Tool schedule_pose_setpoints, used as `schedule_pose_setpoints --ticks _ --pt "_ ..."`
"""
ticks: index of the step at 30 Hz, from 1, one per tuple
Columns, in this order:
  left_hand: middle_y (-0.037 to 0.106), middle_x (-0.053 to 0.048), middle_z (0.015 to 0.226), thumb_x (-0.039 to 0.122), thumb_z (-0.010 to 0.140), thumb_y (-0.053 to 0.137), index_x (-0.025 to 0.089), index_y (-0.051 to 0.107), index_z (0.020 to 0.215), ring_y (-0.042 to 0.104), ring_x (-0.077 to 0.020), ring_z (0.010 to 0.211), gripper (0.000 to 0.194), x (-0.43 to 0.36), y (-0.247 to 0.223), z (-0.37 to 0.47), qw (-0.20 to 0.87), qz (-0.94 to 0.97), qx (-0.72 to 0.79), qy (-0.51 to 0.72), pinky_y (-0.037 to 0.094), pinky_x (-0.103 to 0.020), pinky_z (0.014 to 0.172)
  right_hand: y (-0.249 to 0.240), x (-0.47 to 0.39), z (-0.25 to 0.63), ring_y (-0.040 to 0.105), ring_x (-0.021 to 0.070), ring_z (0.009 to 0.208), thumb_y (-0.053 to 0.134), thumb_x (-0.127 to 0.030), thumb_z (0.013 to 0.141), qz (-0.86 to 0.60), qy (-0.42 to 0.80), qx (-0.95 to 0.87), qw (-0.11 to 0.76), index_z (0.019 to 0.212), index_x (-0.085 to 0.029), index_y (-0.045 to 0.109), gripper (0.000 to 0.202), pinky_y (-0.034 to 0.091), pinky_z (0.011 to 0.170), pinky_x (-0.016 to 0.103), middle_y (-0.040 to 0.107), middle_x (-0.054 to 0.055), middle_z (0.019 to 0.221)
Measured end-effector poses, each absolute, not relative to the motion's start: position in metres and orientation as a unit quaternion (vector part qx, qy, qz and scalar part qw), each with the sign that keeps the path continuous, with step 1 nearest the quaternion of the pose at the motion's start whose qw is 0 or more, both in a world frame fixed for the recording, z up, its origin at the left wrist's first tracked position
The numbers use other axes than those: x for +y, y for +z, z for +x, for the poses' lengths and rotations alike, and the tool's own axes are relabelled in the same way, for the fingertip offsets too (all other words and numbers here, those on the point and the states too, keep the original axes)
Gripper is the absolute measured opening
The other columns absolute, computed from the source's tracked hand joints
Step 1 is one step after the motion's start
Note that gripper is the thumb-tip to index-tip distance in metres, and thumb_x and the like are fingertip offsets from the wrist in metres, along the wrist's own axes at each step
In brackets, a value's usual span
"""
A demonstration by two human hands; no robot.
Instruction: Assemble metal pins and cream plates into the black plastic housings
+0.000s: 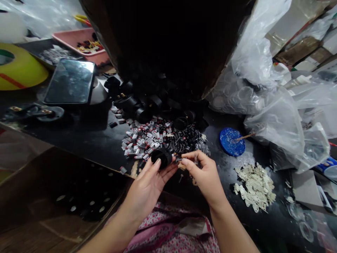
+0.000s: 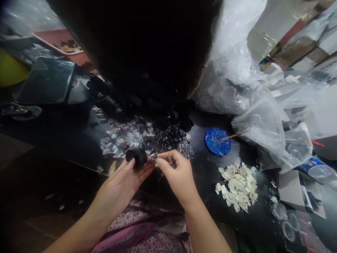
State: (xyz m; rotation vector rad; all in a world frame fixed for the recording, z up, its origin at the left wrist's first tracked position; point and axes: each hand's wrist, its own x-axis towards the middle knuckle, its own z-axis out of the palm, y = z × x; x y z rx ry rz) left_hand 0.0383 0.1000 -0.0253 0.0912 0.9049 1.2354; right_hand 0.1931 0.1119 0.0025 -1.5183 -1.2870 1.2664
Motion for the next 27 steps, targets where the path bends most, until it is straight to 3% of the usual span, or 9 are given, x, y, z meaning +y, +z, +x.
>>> schedule_pose_setpoints --ticks 3,7,10,13,17,20,24,27 --pt "0.080 -0.009 0.098 0.028 0.082 0.078 0.017 0.075 0.094 0.076 -0.0245 0.094 0.017 0.097 -0.026 0.042 0.717 0.042 0.412 0.561 0.062 -0.039 0.091 0.002 0.108 0.195 0.065 0.0154 0.075 0.067 -0.031 0.088 -0.598 0.472 -0.527 0.377 0.093 -0.022 0.073 0.011 0.049 0.071 0.028 0.073 -0.001 0.081" --pt "0.080 -0.005 0.100 0.032 0.081 0.080 0.022 0.074 0.098 0.074 -0.0228 0.098 0.021 0.093 -0.025 0.045 0.700 0.091 0.420 0.571 0.060 -0.037 0.095 0.002 0.105 0.194 0.066 0.0166 0.086 0.066 -0.024 0.091 -0.603 0.346 -0.621 0.362 0.092 -0.022 0.073 0.007 0.046 0.082 0.031 0.073 0.001 0.091" --pt "0.079 -0.001 0.101 0.035 0.076 0.084 0.027 0.073 0.103 0.073 -0.0209 0.099 0.030 0.087 -0.025 0.046 0.673 0.124 0.453 0.572 0.057 -0.032 0.097 0.004 0.102 0.192 0.065 0.0156 0.085 0.068 -0.023 0.090 -0.609 0.322 -0.637 0.346 0.089 -0.022 0.072 0.005 0.044 0.081 0.029 0.071 0.000 0.088" --pt "0.080 0.004 0.096 0.038 0.075 0.085 0.031 0.073 0.098 0.072 -0.0205 0.102 0.027 0.084 -0.029 0.049 0.669 0.144 0.484 0.546 0.054 -0.030 0.101 0.006 0.098 0.197 0.064 0.0142 0.082 0.072 -0.024 0.087 -0.613 0.318 -0.647 0.324 0.088 -0.021 0.070 0.004 0.044 0.080 0.028 0.071 -0.001 0.086" --pt "0.079 0.000 0.110 0.041 0.078 0.080 0.029 0.072 0.102 0.065 -0.0278 0.119 0.028 0.088 -0.034 0.054 0.721 0.184 0.491 0.453 0.044 -0.037 0.112 0.013 0.093 0.235 0.063 0.0145 0.081 0.070 -0.025 0.088 -0.630 0.253 -0.677 0.286 0.087 -0.022 0.068 0.004 0.041 0.081 0.029 0.072 -0.002 0.086" --pt "0.078 -0.005 0.113 0.042 0.079 0.079 0.025 0.070 0.107 0.067 -0.0293 0.115 0.034 0.091 -0.035 0.056 0.731 0.210 0.500 0.414 0.048 -0.037 0.106 0.021 0.101 0.287 0.063 0.0171 0.082 0.061 -0.031 0.095 -0.723 0.134 -0.613 0.289 0.094 -0.022 0.068 0.011 0.042 0.080 0.032 0.071 0.001 0.090" --pt "0.078 -0.005 0.106 0.047 0.077 0.079 0.025 0.071 0.108 0.073 -0.0269 0.089 0.038 0.092 -0.036 0.058 0.696 0.266 0.531 0.404 0.054 -0.033 0.089 0.023 0.126 0.340 0.063 0.0215 0.084 0.059 -0.031 0.094 -0.796 0.029 -0.588 0.140 0.095 -0.019 0.067 0.014 0.040 0.075 0.033 0.072 0.005 0.093" --pt "0.078 -0.004 0.104 0.046 0.078 0.078 0.027 0.072 0.106 0.072 -0.0279 0.095 0.035 0.092 -0.038 0.058 0.695 0.263 0.533 0.404 0.053 -0.033 0.091 0.018 0.137 0.351 0.064 0.0222 0.086 0.058 -0.029 0.095 -0.787 0.026 -0.608 0.101 0.096 -0.020 0.068 0.014 0.038 0.076 0.033 0.072 0.006 0.096"
